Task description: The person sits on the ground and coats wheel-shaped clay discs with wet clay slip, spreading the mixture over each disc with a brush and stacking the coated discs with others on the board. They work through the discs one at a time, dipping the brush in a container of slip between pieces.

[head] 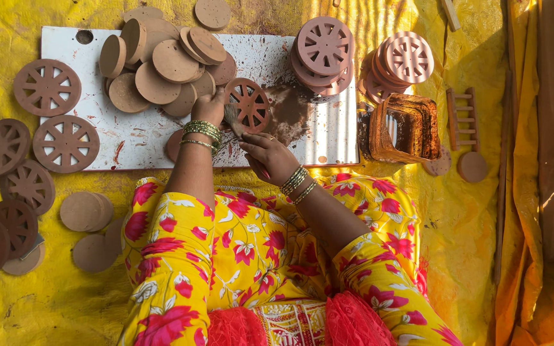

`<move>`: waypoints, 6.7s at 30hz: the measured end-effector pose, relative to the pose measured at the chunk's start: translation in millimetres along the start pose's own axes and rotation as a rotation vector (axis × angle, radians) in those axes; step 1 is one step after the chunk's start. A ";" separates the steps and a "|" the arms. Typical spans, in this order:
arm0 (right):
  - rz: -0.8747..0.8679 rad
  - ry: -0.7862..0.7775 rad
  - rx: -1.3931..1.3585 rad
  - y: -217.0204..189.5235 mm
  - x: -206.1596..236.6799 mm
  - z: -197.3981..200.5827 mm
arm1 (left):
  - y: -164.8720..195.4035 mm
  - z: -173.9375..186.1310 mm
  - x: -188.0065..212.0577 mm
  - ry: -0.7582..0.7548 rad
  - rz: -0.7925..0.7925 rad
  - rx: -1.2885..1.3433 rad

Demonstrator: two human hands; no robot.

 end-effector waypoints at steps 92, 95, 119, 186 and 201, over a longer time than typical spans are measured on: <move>-0.648 0.639 -1.146 124.7 37.6 9.0 | 17.2 7.8 9.2 0.074 -0.195 -0.251; -0.485 0.508 -0.533 89.8 25.8 17.8 | 15.7 4.1 8.1 0.058 -0.203 -0.270; -0.323 0.582 -1.132 98.6 17.5 20.8 | 29.5 -6.8 17.7 -0.012 -0.387 -0.482; -0.061 0.581 -0.252 -49.0 61.8 65.0 | 52.3 1.1 140.5 0.180 -0.003 0.643; -0.139 0.711 -0.455 -52.6 81.4 59.1 | 41.4 21.0 149.5 -0.079 -0.234 1.498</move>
Point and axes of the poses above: each hand's wrist, its own x-axis away from the middle knuckle, its own z-axis out of the back of the hand, y = z × x, the point moved 4 cm from there along -x, towards the middle knuckle, and after that the axes turned 15 degrees about -y, right-handed, at the moved point
